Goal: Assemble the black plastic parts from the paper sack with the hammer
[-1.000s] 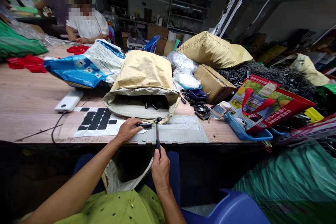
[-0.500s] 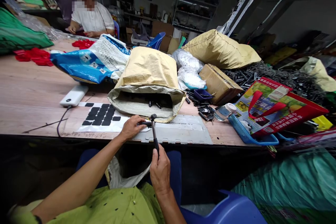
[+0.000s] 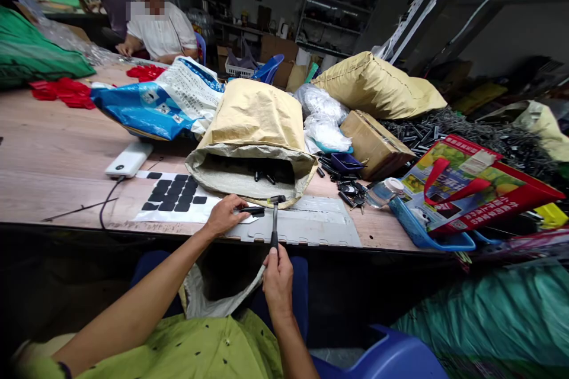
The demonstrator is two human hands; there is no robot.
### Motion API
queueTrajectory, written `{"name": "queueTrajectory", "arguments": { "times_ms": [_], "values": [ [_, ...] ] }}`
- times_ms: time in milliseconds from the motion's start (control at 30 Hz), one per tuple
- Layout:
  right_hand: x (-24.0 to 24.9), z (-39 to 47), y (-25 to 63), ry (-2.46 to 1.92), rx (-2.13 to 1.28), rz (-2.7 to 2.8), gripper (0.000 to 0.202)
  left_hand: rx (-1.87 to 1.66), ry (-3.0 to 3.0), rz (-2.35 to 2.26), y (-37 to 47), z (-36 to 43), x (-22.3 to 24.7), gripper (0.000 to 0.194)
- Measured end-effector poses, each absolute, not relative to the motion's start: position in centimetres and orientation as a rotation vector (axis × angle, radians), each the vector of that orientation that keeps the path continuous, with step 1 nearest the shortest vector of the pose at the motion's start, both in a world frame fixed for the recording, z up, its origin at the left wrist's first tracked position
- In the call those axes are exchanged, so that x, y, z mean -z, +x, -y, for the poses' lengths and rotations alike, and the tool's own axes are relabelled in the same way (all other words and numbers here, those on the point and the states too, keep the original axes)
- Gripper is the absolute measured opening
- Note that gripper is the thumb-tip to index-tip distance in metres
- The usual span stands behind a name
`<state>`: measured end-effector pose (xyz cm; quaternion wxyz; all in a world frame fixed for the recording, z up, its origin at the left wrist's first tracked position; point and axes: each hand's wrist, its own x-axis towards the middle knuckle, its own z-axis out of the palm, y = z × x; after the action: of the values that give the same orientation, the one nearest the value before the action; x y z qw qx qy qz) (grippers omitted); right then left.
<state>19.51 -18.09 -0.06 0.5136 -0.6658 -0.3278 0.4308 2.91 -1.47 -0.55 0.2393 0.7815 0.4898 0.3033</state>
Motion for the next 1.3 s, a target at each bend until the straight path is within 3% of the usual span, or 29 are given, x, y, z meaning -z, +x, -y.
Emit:
{"name": "queueTrajectory", "arguments": {
  "times_ms": [233, 467, 633, 800, 967, 1100, 1200, 1300],
  "values": [
    [0.2, 17.3, 19.7, -1.502, -1.245, 0.516, 0.058, -0.812, 2.175, -1.32, 2.8, 1.4, 0.7, 0.017],
    [0.0, 17.7, 20.0, -1.412, -1.374, 0.431, 0.06, -0.813, 2.213, -1.253, 2.7, 1.7, 0.0, 0.021],
    [0.1, 17.6, 20.1, -1.418, -1.367, 0.437, 0.059, -0.856, 2.165, -1.084, 2.0, 6.7, -1.6, 0.026],
    [0.4, 17.6, 20.1, -1.404, -1.368, 0.446, 0.057, -0.65, 2.163, -1.041, 0.3, 12.7, 1.5, 0.026],
    [0.4, 17.7, 20.1, -1.409, -1.364, 0.459, 0.058, -0.205, 2.018, -1.51, -0.2, 13.6, 7.2, 0.02],
    [0.4, 17.7, 20.2, -1.409, -1.377, 0.457, 0.059, 0.098, 1.979, -1.655, 0.5, 13.1, 8.4, 0.021],
    [0.5, 17.7, 20.3, -1.414, -1.381, 0.455, 0.06, -0.058, 2.083, -1.468, 1.7, 13.0, 5.9, 0.018],
    [0.5, 17.6, 20.3, -1.419, -1.38, 0.46, 0.06, -0.462, 2.208, -1.268, 3.6, 11.6, 1.7, 0.021]
  ]
}}
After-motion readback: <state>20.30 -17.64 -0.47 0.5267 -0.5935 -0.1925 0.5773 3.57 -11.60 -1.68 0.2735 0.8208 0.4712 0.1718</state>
